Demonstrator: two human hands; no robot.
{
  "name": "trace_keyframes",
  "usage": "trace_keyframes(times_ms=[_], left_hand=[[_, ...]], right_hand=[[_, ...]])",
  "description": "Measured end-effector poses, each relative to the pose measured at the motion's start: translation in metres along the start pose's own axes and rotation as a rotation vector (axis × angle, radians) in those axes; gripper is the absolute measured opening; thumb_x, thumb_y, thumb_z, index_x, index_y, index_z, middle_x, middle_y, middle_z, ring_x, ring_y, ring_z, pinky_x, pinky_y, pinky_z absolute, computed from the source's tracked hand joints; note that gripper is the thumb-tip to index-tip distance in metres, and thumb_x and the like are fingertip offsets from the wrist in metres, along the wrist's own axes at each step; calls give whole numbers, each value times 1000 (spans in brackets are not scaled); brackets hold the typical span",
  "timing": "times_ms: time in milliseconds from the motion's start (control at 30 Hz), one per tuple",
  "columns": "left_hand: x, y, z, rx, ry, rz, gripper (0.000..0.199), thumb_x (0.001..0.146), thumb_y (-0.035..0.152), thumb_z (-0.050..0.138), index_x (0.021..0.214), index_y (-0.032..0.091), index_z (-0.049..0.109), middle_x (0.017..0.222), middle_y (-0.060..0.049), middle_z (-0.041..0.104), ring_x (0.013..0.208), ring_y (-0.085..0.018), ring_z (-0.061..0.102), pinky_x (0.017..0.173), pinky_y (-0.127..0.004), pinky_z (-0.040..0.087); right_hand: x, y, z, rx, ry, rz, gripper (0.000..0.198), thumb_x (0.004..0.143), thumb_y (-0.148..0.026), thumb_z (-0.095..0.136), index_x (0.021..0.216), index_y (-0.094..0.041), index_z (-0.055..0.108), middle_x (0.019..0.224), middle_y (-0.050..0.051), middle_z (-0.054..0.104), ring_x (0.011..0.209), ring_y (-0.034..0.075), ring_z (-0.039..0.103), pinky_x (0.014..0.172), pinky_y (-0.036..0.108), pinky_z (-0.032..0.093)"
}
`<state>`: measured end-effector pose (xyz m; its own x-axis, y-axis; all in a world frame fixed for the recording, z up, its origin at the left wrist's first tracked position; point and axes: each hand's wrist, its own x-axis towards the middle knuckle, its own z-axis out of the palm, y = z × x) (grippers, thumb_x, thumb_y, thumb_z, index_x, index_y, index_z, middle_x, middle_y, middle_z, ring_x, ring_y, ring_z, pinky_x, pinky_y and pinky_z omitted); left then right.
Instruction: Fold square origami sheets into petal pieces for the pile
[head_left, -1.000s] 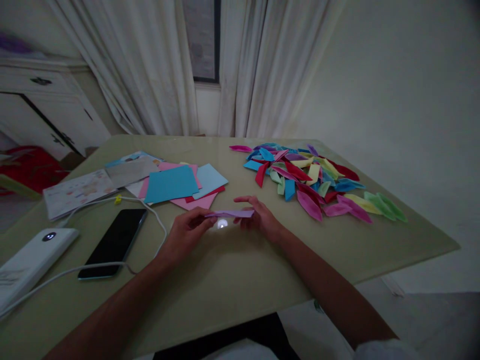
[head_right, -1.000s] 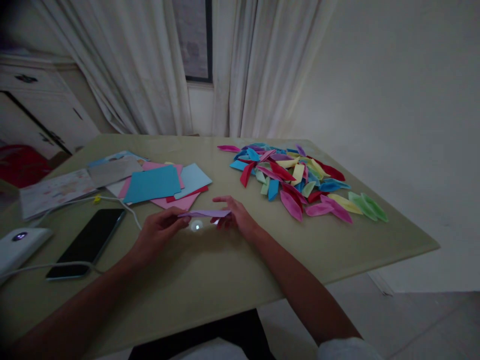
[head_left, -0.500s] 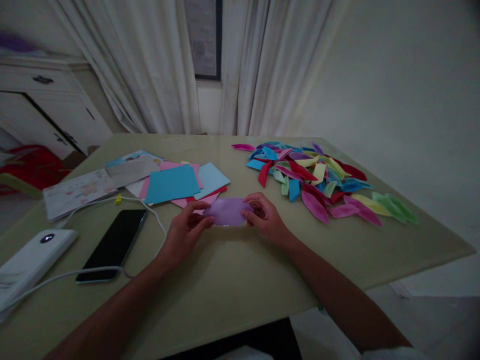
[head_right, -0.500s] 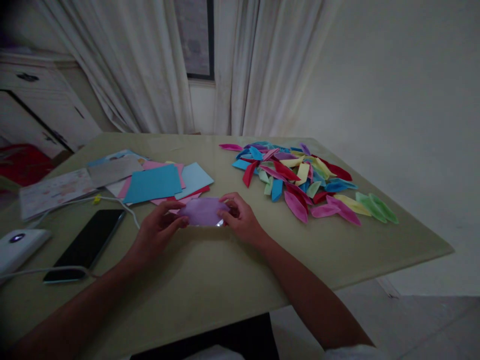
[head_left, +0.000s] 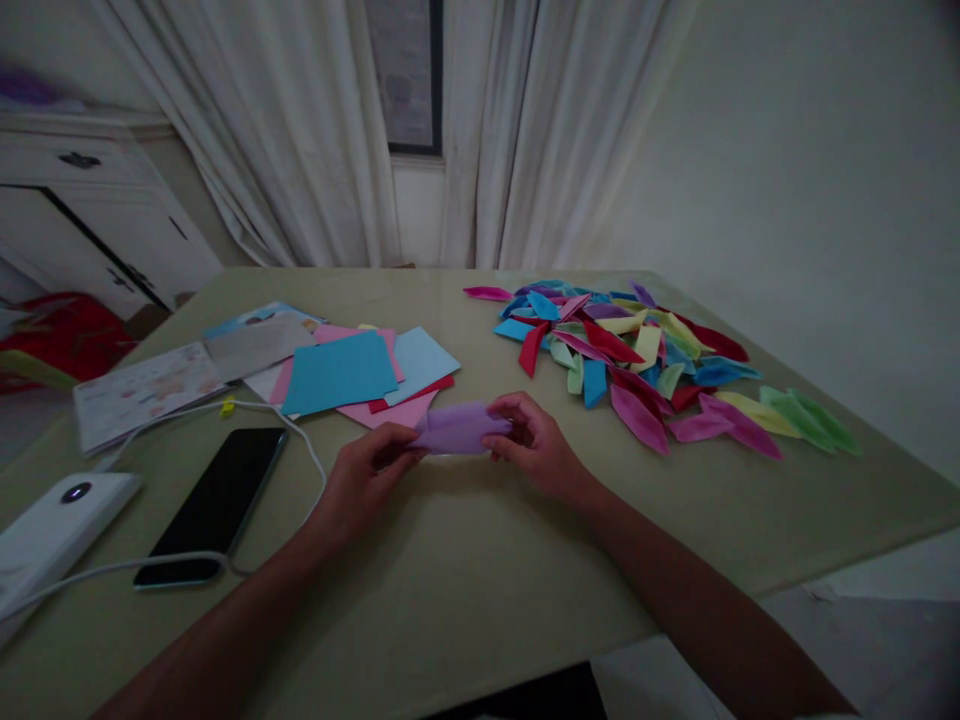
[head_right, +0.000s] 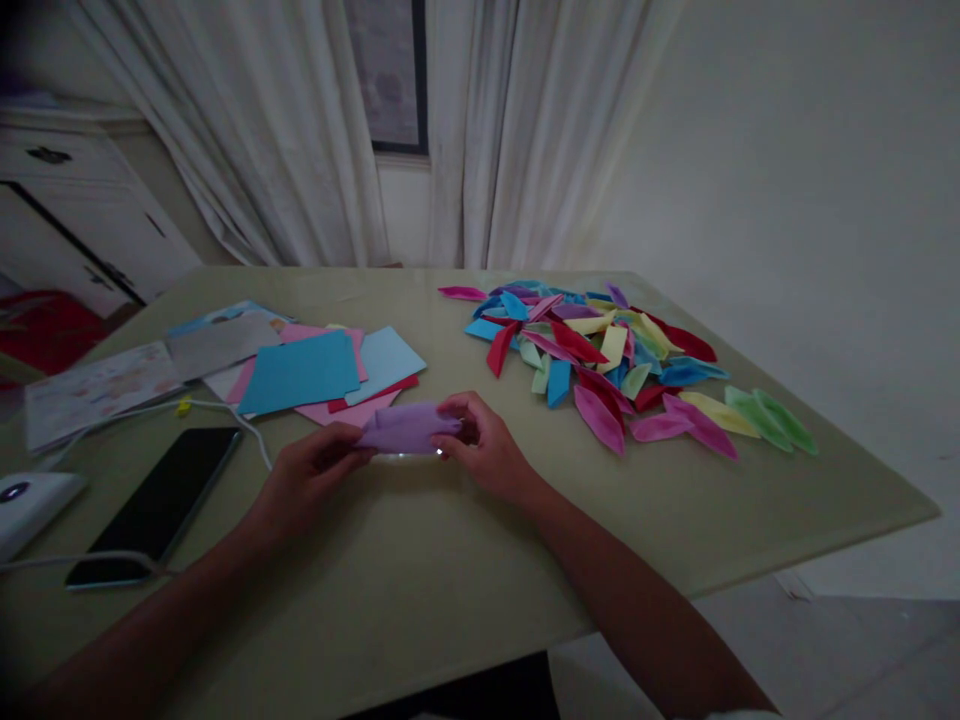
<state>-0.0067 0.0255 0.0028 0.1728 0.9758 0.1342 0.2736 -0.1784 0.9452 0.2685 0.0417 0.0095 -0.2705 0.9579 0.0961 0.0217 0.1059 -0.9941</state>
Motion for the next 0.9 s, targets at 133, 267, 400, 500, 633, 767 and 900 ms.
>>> trace_keyframes(times_ms=[133, 267, 400, 500, 633, 767, 900], left_hand=[[-1, 3, -1, 59, 12, 29, 17, 92, 37, 76, 95, 20, 77, 94, -5, 77, 85, -22, 73, 77, -31, 54], [-2, 9, -1, 134, 55, 79, 21, 97, 40, 71, 91, 21, 77, 88, -3, 76, 79, -20, 69, 70, -28, 52], [-4, 12, 1, 159, 75, 121, 23, 100, 40, 68, 92, 20, 77, 96, -5, 77, 84, -20, 71, 70, -27, 55], [-5, 11, 2, 188, 95, 164, 21, 100, 37, 69, 93, 20, 78, 100, -6, 78, 87, -19, 73, 72, -27, 57], [-5, 8, 3, 251, 111, 249, 16, 100, 31, 71, 92, 20, 79, 97, -5, 78, 87, -18, 74, 75, -28, 57], [-4, 8, 2, 282, 118, 290, 15, 101, 29, 70, 93, 20, 80, 100, -5, 78, 88, -17, 74, 72, -25, 56], [-4, 8, 1, 301, 146, 321, 15, 101, 29, 71, 94, 19, 81, 100, -6, 78, 90, -17, 74, 75, -26, 57]], right_hand=[[-1, -4, -1, -86, 4, -29, 25, 91, -38, 83, 105, -21, 70, 93, 3, 72, 81, 17, 69, 71, 29, 54], [-1, -7, -3, -147, 15, -71, 23, 95, -41, 79, 102, -20, 72, 88, 2, 72, 76, 17, 66, 69, 29, 52], [-1, -9, -2, -252, 7, -170, 21, 95, -38, 79, 92, -20, 70, 90, 2, 70, 79, 16, 65, 71, 28, 51], [-2, -9, 1, -348, 16, -195, 19, 98, -37, 76, 91, -20, 70, 87, 2, 70, 77, 16, 64, 70, 28, 50], [-4, -8, 5, -395, 24, -219, 18, 99, -35, 74, 91, -19, 71, 83, 1, 69, 75, 16, 64, 71, 29, 49], [-5, -8, 5, -355, 13, -206, 16, 95, -33, 79, 95, -20, 71, 87, 1, 71, 79, 16, 66, 73, 28, 52], [-4, -12, 2, -355, -7, -227, 11, 97, -30, 77, 100, -20, 74, 95, 4, 72, 86, 18, 69, 77, 29, 53]])
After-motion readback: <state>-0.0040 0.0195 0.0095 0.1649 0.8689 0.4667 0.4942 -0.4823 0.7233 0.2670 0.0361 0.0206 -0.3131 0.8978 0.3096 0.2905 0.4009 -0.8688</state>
